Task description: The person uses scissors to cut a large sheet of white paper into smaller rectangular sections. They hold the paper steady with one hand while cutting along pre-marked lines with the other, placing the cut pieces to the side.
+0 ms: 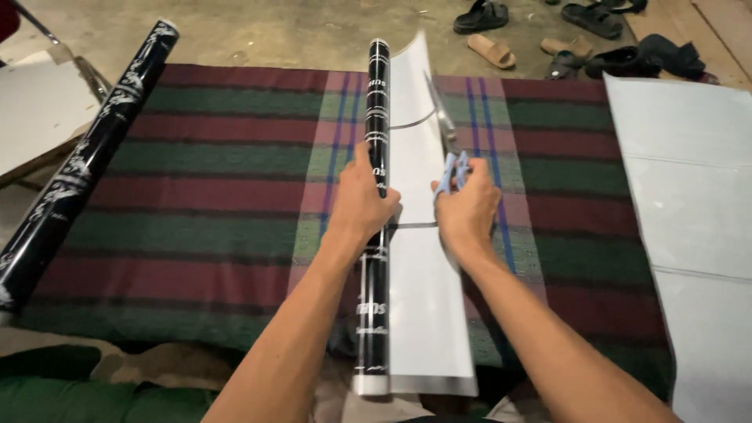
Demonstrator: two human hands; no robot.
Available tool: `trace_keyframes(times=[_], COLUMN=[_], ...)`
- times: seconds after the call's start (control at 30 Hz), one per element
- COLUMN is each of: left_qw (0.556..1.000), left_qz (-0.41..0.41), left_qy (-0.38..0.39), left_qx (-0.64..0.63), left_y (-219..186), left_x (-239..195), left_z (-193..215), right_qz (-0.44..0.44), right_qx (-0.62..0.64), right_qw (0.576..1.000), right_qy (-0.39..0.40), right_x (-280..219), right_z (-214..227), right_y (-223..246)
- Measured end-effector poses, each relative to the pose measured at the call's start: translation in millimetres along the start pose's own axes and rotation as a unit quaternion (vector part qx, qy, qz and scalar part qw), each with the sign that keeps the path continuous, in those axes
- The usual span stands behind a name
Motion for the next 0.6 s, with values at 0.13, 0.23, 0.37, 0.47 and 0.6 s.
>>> trace_keyframes(times=[0.13,0.23,0.37,0.47,0.6], left_qw=[0.999,0.996,0.993,0.99,0.98], left_qz=[-0.028,-0.045,-0.018,0.023,-0.007], left_qy=[0.028,0.059,0.025,0.013,0.011], left_qx=[0.001,0.052,0.117,0.139,0.197], left_y=[-22,-33,-44,-54,-38], left_x=[7,13,13,4,6], left_z=[-34,-51,-41,-26,-36], right_qz=[0.001,0.018,0.023,0.034,0.064], right_qx=[-0.014,-0.025,-0.037,-0.033,-0.03], right_qw=[1.0,0.998,0.998,0.998,0.997], right_qy=[-0.024,-0.05,-0.055,-0.038,-0.015], right_x=[44,66,92,97,102], right_z=[6,18,29,32,35], right_y=[-36,-59,-83,-88,-88])
Point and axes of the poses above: each hand's wrist, its own x-axis towards the middle knuckle, its own z-axis out of the back of the hand, y = z × x, the point moved 4 cm from there along x, towards the middle knuckle, and after that the axes turned 13 degrees about -y, right-handed, at the moved point
